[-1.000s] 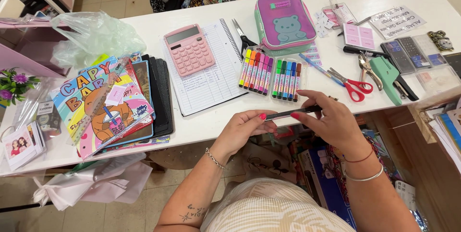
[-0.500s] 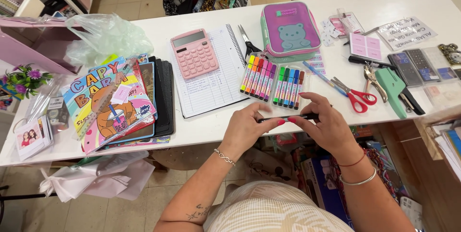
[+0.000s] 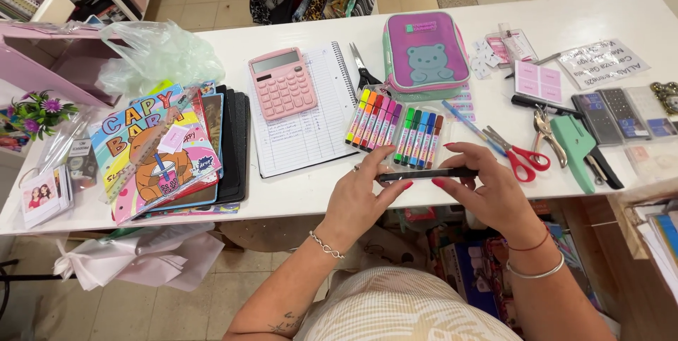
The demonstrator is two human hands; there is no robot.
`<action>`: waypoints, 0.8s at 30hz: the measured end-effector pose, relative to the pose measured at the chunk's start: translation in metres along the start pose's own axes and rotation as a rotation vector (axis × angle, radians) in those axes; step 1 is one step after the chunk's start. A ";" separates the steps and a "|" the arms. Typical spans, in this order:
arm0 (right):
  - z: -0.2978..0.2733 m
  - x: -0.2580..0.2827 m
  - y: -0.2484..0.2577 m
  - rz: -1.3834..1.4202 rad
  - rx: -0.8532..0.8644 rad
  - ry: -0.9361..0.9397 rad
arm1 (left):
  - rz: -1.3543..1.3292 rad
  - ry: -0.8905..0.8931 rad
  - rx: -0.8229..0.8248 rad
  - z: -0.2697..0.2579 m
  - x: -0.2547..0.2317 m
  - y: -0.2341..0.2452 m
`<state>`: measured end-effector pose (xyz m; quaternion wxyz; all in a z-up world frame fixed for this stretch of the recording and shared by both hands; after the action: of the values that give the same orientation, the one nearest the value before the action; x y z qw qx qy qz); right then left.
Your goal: The person organizes stationery items on a white table. They handle a set of colorful markers, then use red scissors to cut small rectangular labels from a sheet. Finally, they place the cut labels into a purple pencil case.
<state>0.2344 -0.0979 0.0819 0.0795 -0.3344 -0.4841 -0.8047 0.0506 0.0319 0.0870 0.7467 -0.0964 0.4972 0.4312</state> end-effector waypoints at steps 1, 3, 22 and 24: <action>0.001 0.004 0.002 0.001 0.001 0.004 | 0.002 0.000 -0.003 -0.002 0.006 -0.005; 0.005 0.006 0.005 0.034 0.018 -0.086 | 0.112 -0.166 -0.095 -0.005 0.007 -0.011; 0.037 0.009 0.016 0.159 -0.072 0.244 | -0.329 0.257 -0.092 0.022 0.004 -0.033; 0.040 -0.005 0.011 0.245 -0.018 0.157 | -0.304 0.192 -0.079 0.024 0.002 -0.035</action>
<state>0.2614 -0.0708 0.0989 0.2118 -0.3277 -0.4248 -0.8169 0.0929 0.0254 0.0868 0.7482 -0.2405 0.5284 0.3213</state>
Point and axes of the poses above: each hand's wrist, its own z-axis towards the middle knuckle, its own y-axis out of the back of the hand, x = y × z, the point moved 6 cm from there along z, towards the middle knuckle, and after that the axes turned 14 degrees about -z, right-handed, at the moved point
